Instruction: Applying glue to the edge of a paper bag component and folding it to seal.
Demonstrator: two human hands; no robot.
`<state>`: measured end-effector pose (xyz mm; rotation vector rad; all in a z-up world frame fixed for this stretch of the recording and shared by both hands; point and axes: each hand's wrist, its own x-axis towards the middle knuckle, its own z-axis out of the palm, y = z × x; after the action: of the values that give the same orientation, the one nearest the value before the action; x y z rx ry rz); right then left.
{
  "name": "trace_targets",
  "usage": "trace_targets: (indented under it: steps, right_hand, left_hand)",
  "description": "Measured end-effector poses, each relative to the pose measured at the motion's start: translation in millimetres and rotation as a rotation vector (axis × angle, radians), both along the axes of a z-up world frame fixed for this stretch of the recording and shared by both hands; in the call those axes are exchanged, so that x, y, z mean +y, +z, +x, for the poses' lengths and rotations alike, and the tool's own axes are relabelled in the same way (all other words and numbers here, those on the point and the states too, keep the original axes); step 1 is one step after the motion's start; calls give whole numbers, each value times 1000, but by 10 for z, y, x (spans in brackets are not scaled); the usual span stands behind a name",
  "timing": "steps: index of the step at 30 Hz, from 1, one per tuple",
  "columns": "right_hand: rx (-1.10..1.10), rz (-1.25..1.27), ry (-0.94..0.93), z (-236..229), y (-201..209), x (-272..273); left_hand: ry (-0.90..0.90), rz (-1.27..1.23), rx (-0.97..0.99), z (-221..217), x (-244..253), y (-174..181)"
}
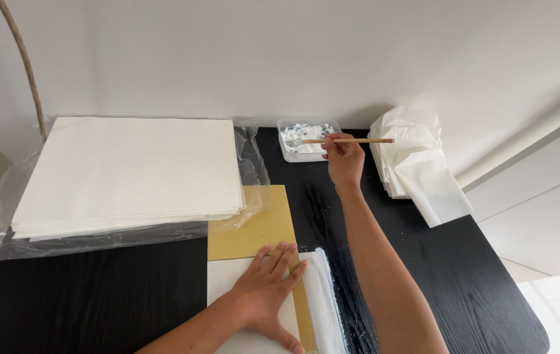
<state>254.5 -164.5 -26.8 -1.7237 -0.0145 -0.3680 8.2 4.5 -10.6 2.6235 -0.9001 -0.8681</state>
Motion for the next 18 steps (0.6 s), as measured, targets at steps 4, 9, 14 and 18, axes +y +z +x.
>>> trace_targets:
  steps: [4,9,14,18]
  right_hand:
    - [-18,-266,-14,57,-133,-40]
    - [19,-299,-10,7,-274,-207]
    - [238,-334,-30,-407,-98,-339]
    - [365,-600,196,-956,-102,-487]
  left_hand:
    - [1,-45,-31,-9,1,-77]
    - [5,-45,-24,-19,11,-60]
    - [-5,12,19,-9,10,50]
    - [-26,10,-55,0,27,-74]
